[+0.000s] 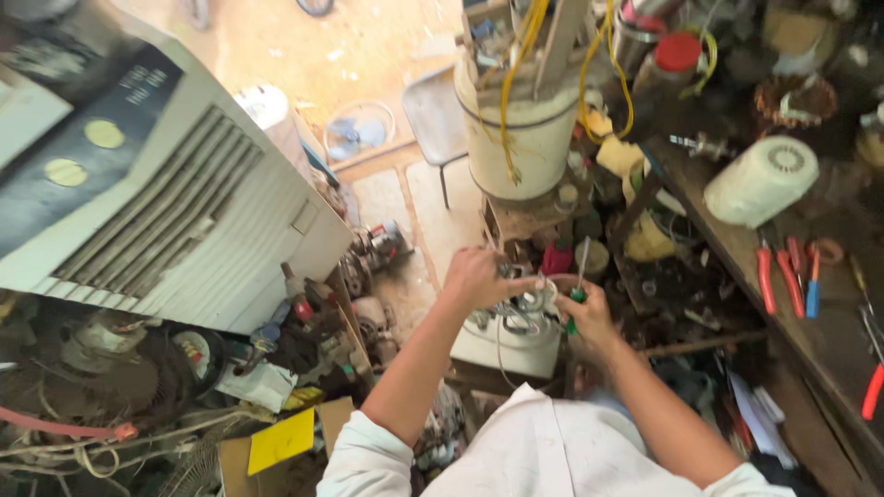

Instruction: The person works at a cluttered repair bench on an electric motor, using a screwdriver and a socket wrench to loosen and remove parts from the motor housing. They hold the motor steady with one hand while turning tools with the other, separate the motor's end bell and rotor from the housing, and handle the opened motor parts over the workbench.

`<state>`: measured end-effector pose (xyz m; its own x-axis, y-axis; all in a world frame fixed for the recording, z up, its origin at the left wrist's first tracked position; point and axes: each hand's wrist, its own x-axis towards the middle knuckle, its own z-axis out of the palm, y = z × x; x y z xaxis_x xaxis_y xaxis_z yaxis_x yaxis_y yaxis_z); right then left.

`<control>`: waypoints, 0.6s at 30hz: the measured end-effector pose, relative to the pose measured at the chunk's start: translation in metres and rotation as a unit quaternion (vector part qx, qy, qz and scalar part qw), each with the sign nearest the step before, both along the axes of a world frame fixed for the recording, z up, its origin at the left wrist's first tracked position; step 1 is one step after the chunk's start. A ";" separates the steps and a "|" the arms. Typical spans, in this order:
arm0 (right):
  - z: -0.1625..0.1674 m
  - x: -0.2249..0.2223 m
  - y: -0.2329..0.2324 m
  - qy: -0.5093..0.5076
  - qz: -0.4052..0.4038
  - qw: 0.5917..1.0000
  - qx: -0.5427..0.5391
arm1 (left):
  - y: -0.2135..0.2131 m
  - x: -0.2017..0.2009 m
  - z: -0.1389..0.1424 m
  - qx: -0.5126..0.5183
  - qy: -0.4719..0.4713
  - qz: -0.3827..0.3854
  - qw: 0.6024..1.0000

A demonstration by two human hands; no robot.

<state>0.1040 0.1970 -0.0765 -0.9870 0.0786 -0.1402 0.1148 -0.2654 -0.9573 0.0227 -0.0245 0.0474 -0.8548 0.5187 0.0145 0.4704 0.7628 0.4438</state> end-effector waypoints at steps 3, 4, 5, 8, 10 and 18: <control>0.009 -0.007 -0.001 0.010 0.018 1.000 -0.014 | 0.000 0.000 0.001 0.031 0.043 -0.004 0.999; 0.012 -0.009 0.001 0.011 0.028 1.000 -0.007 | 0.001 -0.001 0.002 0.022 0.038 -0.005 0.999; 0.015 -0.011 0.003 0.009 0.038 0.999 0.000 | 0.002 -0.002 0.002 0.012 0.030 -0.006 0.999; 0.019 -0.017 0.012 0.007 0.065 0.997 0.045 | 0.005 -0.003 0.000 0.001 0.030 -0.013 0.999; 0.020 -0.020 0.020 0.017 0.095 0.992 0.083 | 0.007 -0.005 -0.001 -0.007 0.021 -0.012 1.000; 0.022 -0.032 0.045 0.096 0.177 0.955 0.216 | 0.013 -0.008 0.005 -0.027 0.003 -0.018 0.999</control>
<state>0.0715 0.2422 -0.0545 -0.9666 -0.2558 0.0159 -0.0645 0.1826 -0.9811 0.0142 -0.0115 0.0522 -0.8356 0.5493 -0.0087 0.5007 0.7680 0.3994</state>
